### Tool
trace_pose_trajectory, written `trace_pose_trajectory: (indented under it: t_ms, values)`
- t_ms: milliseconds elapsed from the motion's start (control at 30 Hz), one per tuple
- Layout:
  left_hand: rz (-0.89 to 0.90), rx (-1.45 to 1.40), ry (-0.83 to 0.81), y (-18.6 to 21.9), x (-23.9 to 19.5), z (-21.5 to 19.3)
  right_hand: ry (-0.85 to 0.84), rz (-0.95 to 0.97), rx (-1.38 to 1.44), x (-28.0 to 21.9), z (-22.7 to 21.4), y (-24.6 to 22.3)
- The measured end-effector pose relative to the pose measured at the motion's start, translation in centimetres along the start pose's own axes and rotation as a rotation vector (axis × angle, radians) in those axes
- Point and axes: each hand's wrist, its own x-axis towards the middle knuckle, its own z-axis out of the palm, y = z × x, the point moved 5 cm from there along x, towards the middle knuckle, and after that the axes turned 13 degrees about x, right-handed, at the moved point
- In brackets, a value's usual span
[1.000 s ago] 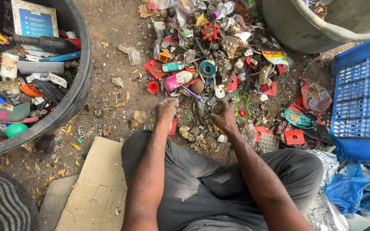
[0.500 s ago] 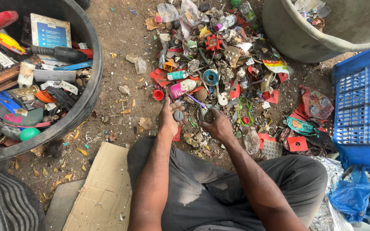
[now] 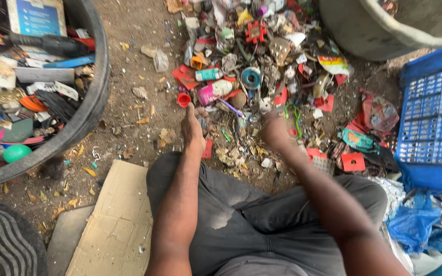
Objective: The person sits on a piece of cardboard and sorts through a pile of mixed waste on the ground. They pick up various plastic items, examine them, and place selected pieces into a nearby blue crate or a large black bin.
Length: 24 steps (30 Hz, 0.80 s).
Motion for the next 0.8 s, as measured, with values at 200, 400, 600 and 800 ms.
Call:
trace_pose_trajectory:
  t_ms: [200,400,600,800]
  values:
    - [0.001,-0.063,-0.040,-0.8,0.4,-1.0,-0.131,-0.058,0.360,-2.4,14.4,0.5]
    - [0.007,-0.066,-0.066,0.0,-0.2,-0.1,-0.219,-0.360,0.282,0.5,1.5,7.5]
    - [0.116,-0.128,0.153,1.0,-0.4,-1.4,0.049,-0.114,-0.481,-2.4,-0.5,9.2]
    - [0.301,-0.255,0.496,2.1,-0.7,-5.6,-0.276,-0.567,-0.089,-0.4,14.6,-9.5]
